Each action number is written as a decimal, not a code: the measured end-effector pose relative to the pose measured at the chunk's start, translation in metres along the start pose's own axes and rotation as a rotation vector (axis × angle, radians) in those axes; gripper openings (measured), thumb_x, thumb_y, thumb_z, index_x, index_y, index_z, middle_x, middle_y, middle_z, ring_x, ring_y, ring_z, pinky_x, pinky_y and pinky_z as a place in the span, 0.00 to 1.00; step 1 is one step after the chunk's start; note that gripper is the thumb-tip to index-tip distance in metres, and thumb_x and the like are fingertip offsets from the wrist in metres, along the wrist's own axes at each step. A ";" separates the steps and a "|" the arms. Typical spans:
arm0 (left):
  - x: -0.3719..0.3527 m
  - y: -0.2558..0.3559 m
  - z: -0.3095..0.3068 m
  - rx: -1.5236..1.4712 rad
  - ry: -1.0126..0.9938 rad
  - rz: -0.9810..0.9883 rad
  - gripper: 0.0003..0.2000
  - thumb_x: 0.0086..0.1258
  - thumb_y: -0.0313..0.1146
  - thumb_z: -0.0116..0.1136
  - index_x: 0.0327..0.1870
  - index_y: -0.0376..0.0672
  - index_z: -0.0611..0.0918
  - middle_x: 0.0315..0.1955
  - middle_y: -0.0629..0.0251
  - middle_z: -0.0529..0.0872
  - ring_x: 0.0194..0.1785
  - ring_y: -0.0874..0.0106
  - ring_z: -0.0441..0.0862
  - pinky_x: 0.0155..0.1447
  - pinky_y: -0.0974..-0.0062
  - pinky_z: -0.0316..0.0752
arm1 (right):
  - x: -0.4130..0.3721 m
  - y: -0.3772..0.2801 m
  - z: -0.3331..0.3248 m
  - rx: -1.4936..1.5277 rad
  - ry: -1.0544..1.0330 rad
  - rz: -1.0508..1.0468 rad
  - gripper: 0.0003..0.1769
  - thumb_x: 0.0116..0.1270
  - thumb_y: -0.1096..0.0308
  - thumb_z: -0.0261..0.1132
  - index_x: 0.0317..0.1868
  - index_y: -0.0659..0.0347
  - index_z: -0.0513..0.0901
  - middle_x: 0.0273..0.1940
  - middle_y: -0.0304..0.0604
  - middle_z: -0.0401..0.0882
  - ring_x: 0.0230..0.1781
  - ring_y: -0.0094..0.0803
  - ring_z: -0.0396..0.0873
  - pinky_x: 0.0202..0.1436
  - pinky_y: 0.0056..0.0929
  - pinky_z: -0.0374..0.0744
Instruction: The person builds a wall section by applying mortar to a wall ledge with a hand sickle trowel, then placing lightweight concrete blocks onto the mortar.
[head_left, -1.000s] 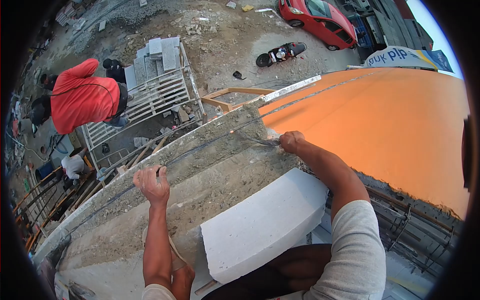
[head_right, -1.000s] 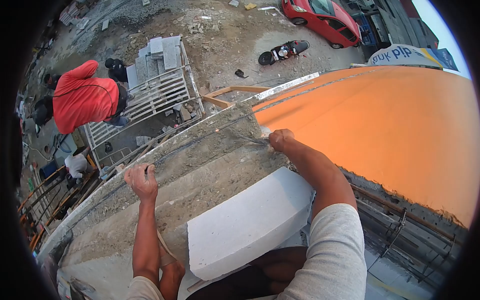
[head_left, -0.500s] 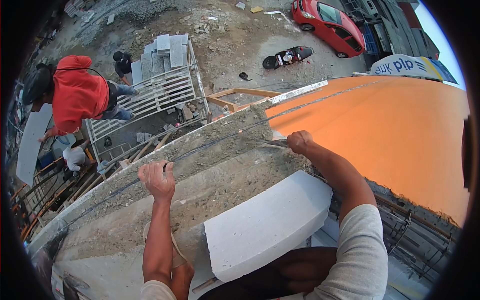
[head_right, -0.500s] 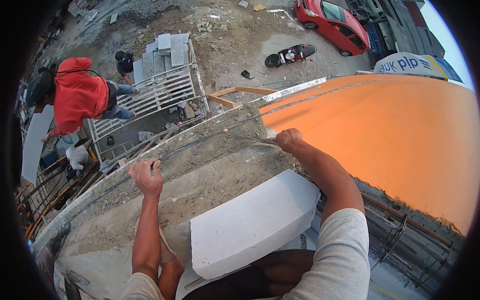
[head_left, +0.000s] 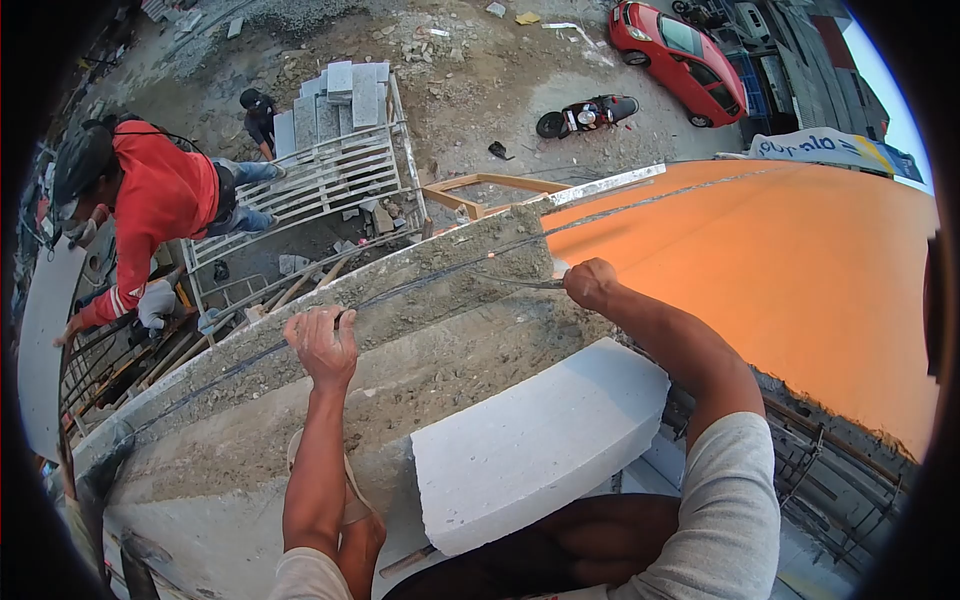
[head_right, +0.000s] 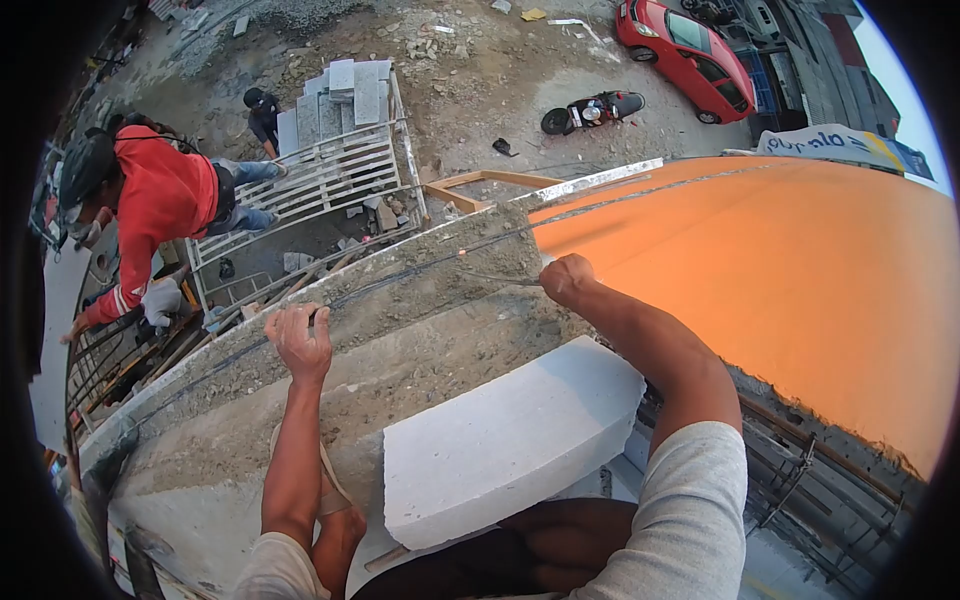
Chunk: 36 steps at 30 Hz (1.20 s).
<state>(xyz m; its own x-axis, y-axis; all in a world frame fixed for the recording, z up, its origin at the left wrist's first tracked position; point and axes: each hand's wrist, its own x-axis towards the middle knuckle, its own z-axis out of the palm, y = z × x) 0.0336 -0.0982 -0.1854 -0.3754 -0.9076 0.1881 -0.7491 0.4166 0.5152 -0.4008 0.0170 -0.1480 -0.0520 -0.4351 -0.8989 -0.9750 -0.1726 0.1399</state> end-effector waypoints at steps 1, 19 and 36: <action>-0.004 0.001 0.002 0.000 -0.005 -0.006 0.09 0.70 0.40 0.63 0.36 0.45 0.82 0.32 0.66 0.83 0.42 0.62 0.78 0.63 0.57 0.61 | -0.003 -0.001 -0.001 0.003 -0.016 0.004 0.13 0.70 0.63 0.58 0.42 0.58 0.88 0.40 0.50 0.89 0.40 0.47 0.87 0.46 0.48 0.82; -0.002 0.003 0.000 -0.043 0.003 -0.013 0.09 0.71 0.41 0.63 0.37 0.45 0.83 0.31 0.67 0.82 0.41 0.62 0.78 0.62 0.59 0.61 | -0.025 0.000 -0.008 0.232 0.245 0.005 0.17 0.77 0.55 0.53 0.47 0.62 0.75 0.32 0.56 0.85 0.35 0.53 0.85 0.39 0.52 0.80; 0.001 0.005 -0.003 -0.034 0.023 0.001 0.08 0.70 0.40 0.64 0.35 0.46 0.82 0.32 0.68 0.83 0.40 0.63 0.78 0.61 0.60 0.61 | -0.017 0.000 -0.014 0.346 0.300 0.127 0.16 0.73 0.56 0.57 0.44 0.60 0.81 0.37 0.53 0.87 0.38 0.49 0.87 0.41 0.47 0.82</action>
<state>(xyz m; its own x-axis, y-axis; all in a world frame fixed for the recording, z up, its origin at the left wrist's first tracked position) 0.0307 -0.0975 -0.1801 -0.3629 -0.9085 0.2074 -0.7300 0.4155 0.5427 -0.3967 0.0119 -0.1266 -0.1603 -0.6788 -0.7166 -0.9823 0.1808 0.0484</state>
